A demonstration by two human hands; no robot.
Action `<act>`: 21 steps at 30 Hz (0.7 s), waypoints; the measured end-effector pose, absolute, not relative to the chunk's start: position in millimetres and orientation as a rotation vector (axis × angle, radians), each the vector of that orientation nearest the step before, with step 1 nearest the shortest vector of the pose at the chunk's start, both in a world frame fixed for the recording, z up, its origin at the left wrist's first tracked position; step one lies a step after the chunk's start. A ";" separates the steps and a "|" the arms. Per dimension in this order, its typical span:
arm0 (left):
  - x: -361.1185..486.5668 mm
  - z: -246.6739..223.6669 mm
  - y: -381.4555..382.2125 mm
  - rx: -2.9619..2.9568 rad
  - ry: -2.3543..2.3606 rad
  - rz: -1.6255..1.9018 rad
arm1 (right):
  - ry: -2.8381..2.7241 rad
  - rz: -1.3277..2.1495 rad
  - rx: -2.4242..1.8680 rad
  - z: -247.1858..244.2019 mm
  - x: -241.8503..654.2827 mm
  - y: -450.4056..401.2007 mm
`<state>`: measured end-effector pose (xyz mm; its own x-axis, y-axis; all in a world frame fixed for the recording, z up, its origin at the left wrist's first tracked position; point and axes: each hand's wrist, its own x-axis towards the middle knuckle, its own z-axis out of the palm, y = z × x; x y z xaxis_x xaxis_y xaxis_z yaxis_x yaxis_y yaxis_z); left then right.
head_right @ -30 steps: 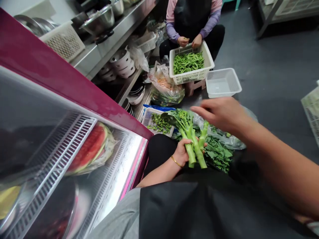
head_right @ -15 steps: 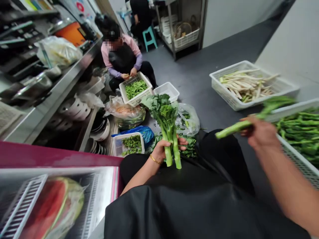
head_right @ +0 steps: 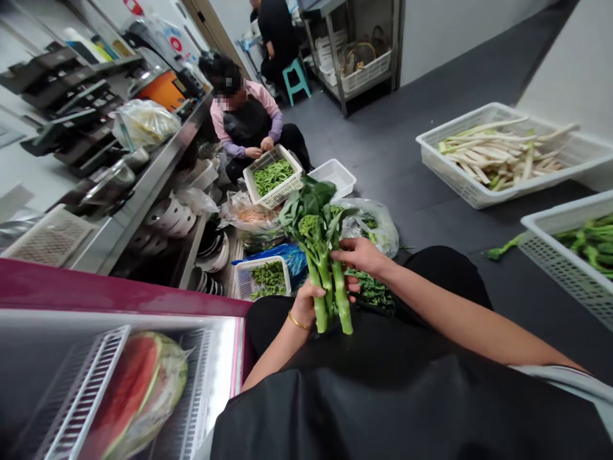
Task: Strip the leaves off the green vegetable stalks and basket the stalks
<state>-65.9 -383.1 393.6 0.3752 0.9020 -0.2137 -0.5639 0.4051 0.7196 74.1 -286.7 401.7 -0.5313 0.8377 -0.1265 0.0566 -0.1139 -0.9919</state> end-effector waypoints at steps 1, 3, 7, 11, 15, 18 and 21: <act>-71.3 389.6 -387.3 0.618 0.689 1.103 | -1.548 1.687 -1.012 401.2 67.4 -286.1; -82.4 377.6 -394.1 0.619 0.781 1.279 | -1.522 1.664 -1.034 399.3 60.9 -283.4; -102.1 357.0 -398.7 0.429 0.860 1.472 | -1.497 1.705 -1.063 399.9 48.7 -276.3; -114.8 355.7 -399.0 0.311 0.771 1.441 | -1.363 1.627 -1.091 404.7 28.3 -270.7; -114.0 361.4 -406.0 0.319 0.690 1.377 | -1.374 1.621 -1.018 408.1 11.9 -273.2; -111.1 364.2 -410.9 0.305 0.662 1.326 | -1.556 1.601 -0.968 414.2 10.8 -275.9; -109.4 365.6 -411.5 0.281 0.717 1.357 | -1.982 1.263 -0.978 424.5 16.9 -272.3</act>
